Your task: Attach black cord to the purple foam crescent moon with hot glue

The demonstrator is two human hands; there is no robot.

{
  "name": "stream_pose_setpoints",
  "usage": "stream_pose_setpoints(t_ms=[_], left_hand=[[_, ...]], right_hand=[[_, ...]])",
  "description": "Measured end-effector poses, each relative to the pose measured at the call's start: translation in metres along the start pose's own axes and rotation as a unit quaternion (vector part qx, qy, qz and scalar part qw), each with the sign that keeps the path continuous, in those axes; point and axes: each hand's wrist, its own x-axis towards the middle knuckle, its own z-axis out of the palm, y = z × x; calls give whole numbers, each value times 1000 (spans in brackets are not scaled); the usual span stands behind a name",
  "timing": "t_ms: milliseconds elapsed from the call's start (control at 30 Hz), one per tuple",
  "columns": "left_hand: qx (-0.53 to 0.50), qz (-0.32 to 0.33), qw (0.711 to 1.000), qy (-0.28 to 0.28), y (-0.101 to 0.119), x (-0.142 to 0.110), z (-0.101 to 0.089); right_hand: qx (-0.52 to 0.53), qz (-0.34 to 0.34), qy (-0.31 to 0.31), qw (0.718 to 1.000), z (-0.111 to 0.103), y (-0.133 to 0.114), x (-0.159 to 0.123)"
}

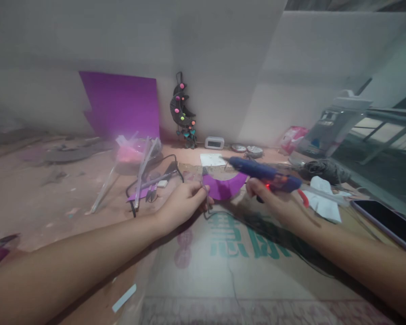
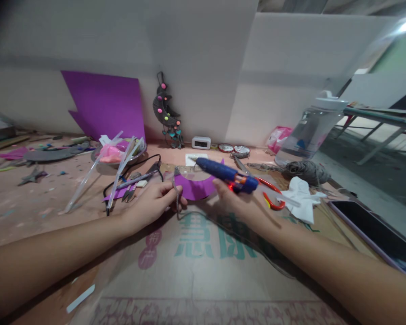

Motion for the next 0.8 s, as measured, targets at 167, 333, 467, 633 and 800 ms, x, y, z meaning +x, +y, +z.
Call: stream_pose_setpoints(t_ms=[167,333,467,633,800], left_hand=[[-25,-7,1000,-1,2,0,0],[1,6,1000,-19,-1,1,1],[28,17,999,-18,-3,0,1],[26,15,999,-28,-5,0,1],[26,33,998,-36,-7,0,0]], right_hand=[[80,-77,101,989,-24,5,23],[30,-55,55,997,-26,20,55],[-44,-57,-14,997,-17,31,92],[-124,10,-101,987,5,39,132],[-122,9,-136,983,35,54,142]])
